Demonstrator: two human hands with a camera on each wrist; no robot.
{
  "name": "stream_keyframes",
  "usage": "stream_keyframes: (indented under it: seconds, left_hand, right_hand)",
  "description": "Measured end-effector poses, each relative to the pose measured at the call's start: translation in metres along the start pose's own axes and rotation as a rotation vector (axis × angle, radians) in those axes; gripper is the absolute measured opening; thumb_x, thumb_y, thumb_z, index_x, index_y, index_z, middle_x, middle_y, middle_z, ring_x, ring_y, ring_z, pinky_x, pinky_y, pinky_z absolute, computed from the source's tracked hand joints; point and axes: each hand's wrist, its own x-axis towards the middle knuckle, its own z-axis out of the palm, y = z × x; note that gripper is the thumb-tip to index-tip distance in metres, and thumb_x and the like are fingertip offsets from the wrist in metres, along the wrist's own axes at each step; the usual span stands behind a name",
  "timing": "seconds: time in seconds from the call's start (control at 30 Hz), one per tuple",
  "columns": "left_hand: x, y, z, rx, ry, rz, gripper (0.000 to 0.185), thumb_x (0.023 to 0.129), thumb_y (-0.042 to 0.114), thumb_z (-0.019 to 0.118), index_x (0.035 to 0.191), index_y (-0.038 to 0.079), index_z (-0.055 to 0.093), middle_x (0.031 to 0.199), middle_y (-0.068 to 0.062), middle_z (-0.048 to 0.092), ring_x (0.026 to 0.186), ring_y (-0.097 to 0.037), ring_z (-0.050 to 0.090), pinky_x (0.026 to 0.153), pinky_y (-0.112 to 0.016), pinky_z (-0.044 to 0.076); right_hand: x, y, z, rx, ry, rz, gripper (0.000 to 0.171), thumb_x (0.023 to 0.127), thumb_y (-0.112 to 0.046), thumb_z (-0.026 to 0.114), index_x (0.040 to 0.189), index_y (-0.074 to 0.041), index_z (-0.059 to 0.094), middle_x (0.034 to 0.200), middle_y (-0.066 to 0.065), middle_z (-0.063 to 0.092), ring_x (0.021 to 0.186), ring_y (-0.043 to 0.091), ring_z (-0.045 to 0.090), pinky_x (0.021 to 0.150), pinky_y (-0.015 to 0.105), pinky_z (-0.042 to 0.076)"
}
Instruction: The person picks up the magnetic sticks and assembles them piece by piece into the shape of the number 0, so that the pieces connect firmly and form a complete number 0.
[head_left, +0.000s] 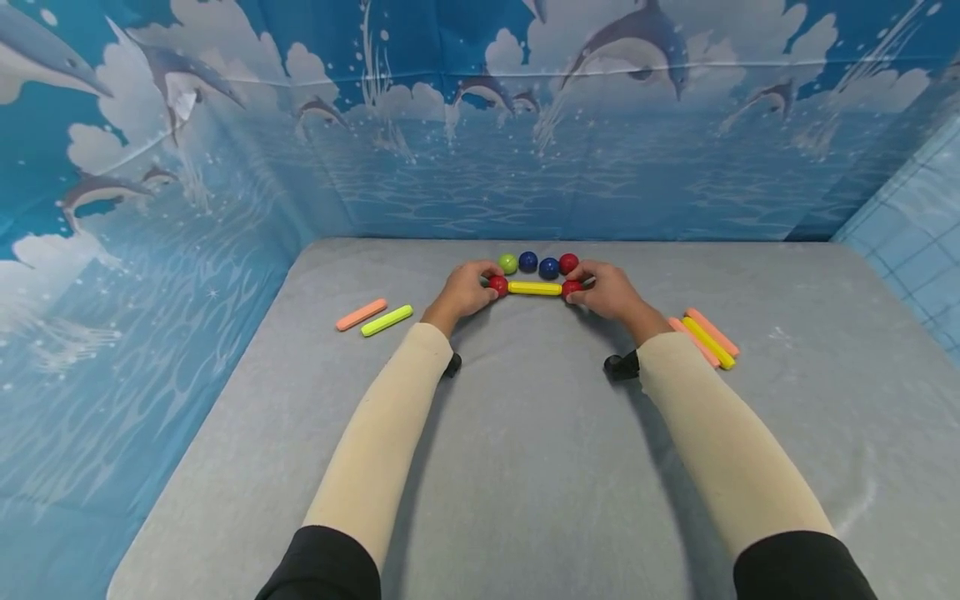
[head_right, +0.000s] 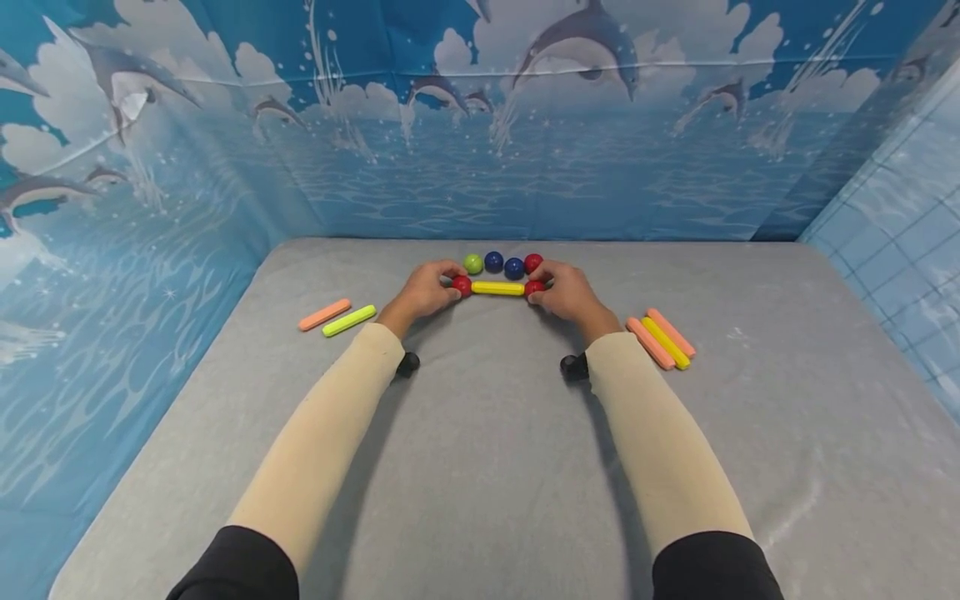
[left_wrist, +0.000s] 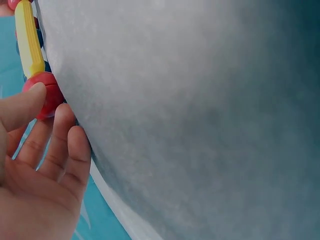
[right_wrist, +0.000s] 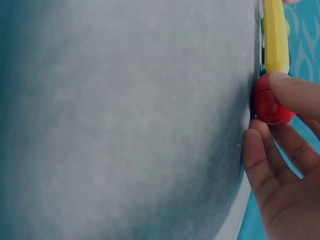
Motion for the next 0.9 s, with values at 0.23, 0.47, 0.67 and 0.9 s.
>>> stream_keyframes:
  seconds: [0.23, 0.47, 0.67, 0.9]
  left_hand:
    - [-0.004, -0.007, -0.003, 0.005, -0.001, -0.024, 0.04, 0.095, 0.009, 0.064, 0.134, 0.018, 0.059, 0.138, -0.008, 0.059, 0.128, -0.026, 0.052, 0.109, -0.043, 0.045]
    - [-0.009, 0.003, -0.017, 0.09, -0.014, -0.008, 0.044, 0.099, 0.016, 0.059, 0.142, 0.019, 0.053, 0.141, -0.008, 0.056, 0.129, -0.027, 0.053, 0.108, -0.044, 0.046]
    - [-0.026, 0.01, -0.045, 0.261, -0.06, -0.002, 0.035, 0.101, 0.021, 0.055, 0.134, 0.012, 0.06, 0.134, -0.008, 0.06, 0.124, -0.026, 0.055, 0.106, -0.044, 0.046]
    - [-0.05, -0.025, -0.077, 0.418, -0.1, 0.072, 0.031, 0.1, 0.012, 0.052, 0.127, 0.006, 0.065, 0.127, -0.013, 0.066, 0.118, -0.029, 0.06, 0.102, -0.046, 0.049]
  right_hand:
    - [0.005, -0.001, 0.005, 0.012, -0.031, -0.008, 0.03, 0.096, -0.013, 0.065, 0.124, -0.007, 0.059, 0.139, 0.018, 0.053, 0.123, 0.038, 0.055, 0.085, 0.042, 0.055]
    - [0.002, 0.003, -0.004, -0.007, -0.007, -0.029, 0.031, 0.095, -0.011, 0.065, 0.125, -0.005, 0.058, 0.137, 0.021, 0.053, 0.121, 0.04, 0.055, 0.086, 0.044, 0.054]
    - [0.002, 0.002, -0.006, -0.001, -0.012, -0.033, 0.032, 0.094, -0.01, 0.066, 0.125, -0.004, 0.059, 0.137, 0.021, 0.054, 0.121, 0.04, 0.056, 0.087, 0.044, 0.054]
    - [0.002, 0.003, -0.004, -0.004, -0.014, -0.022, 0.03, 0.094, -0.009, 0.065, 0.124, -0.005, 0.059, 0.137, 0.021, 0.054, 0.121, 0.039, 0.056, 0.088, 0.046, 0.054]
